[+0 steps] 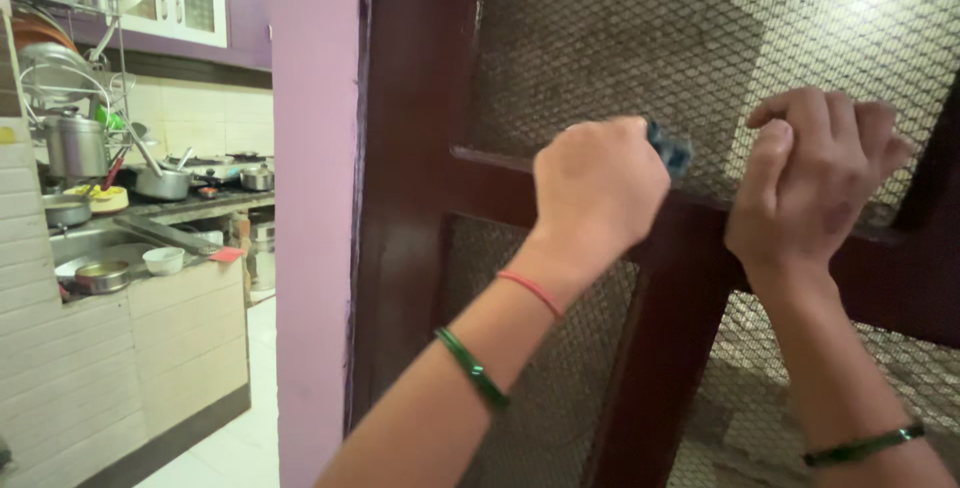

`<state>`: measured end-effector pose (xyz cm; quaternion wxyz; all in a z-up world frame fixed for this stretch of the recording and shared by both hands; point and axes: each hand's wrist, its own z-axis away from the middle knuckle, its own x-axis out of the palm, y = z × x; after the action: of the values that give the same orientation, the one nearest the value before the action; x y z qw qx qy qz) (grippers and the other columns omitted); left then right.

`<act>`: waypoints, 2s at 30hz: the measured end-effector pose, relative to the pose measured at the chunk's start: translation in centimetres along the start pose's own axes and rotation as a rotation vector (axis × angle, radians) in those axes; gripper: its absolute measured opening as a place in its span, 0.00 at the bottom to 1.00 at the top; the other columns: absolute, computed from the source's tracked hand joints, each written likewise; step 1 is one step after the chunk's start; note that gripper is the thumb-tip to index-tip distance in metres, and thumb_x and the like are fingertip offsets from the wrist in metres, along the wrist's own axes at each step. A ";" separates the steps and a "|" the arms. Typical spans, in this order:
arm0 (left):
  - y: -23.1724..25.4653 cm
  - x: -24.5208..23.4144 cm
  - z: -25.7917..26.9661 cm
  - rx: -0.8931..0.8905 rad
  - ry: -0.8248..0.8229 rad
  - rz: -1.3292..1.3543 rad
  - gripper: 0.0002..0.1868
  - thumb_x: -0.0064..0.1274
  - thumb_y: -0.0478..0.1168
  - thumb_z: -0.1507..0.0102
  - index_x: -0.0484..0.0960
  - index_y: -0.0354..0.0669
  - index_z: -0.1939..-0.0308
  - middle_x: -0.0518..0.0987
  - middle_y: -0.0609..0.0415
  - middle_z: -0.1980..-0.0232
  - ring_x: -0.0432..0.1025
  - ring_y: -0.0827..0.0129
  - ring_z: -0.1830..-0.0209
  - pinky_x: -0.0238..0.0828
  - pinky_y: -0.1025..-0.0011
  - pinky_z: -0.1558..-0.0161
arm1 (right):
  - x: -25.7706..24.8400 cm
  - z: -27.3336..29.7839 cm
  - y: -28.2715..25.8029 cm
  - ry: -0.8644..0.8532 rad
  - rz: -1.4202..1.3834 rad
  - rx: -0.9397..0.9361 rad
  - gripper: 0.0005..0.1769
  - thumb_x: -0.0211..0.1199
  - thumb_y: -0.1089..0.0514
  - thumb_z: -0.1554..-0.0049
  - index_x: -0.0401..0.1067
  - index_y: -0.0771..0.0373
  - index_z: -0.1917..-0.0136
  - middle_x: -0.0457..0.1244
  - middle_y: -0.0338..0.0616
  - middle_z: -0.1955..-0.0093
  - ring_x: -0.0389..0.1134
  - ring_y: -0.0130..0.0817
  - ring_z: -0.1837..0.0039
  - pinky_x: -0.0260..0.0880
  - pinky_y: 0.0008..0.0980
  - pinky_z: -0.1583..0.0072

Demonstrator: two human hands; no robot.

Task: The person cleans a wood-framed window with mesh screens using a cloth, wiping the frame and the mesh panels one at a time.

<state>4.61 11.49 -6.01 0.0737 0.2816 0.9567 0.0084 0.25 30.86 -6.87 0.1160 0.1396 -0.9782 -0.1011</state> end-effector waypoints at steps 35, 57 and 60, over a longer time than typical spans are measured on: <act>-10.3 1.0 -2.0 -0.270 -0.022 -0.370 0.12 0.50 0.37 0.38 0.81 0.26 0.60 0.72 0.37 0.50 0.77 0.48 0.56 0.80 0.62 0.61 | -0.6 0.2 -0.7 0.037 0.041 -0.001 0.19 0.42 0.51 0.30 0.68 0.56 0.57 0.62 0.39 0.55 0.56 0.36 0.43 0.50 0.40 0.31; -11.3 -1.9 -6.1 -0.627 -0.428 -0.104 0.20 0.49 0.46 0.38 0.84 0.39 0.49 0.78 0.36 0.40 0.73 0.41 0.40 0.70 0.54 0.41 | -0.6 -0.8 -2.0 0.050 -0.012 -0.036 0.18 0.42 0.51 0.34 0.69 0.57 0.58 0.61 0.41 0.57 0.57 0.38 0.43 0.50 0.41 0.35; -8.4 -0.6 -6.3 -0.699 -0.648 0.342 0.17 0.50 0.46 0.43 0.89 0.41 0.59 0.87 0.44 0.50 0.83 0.56 0.46 0.78 0.61 0.44 | -0.2 -0.6 -1.6 0.027 0.024 -0.033 0.18 0.41 0.51 0.32 0.66 0.55 0.59 0.61 0.38 0.57 0.56 0.36 0.46 0.50 0.40 0.34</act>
<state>-0.36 4.29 -0.19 0.4541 0.3809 0.7649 0.2522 0.98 29.33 -6.70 0.1327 0.1274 -0.9763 -0.1137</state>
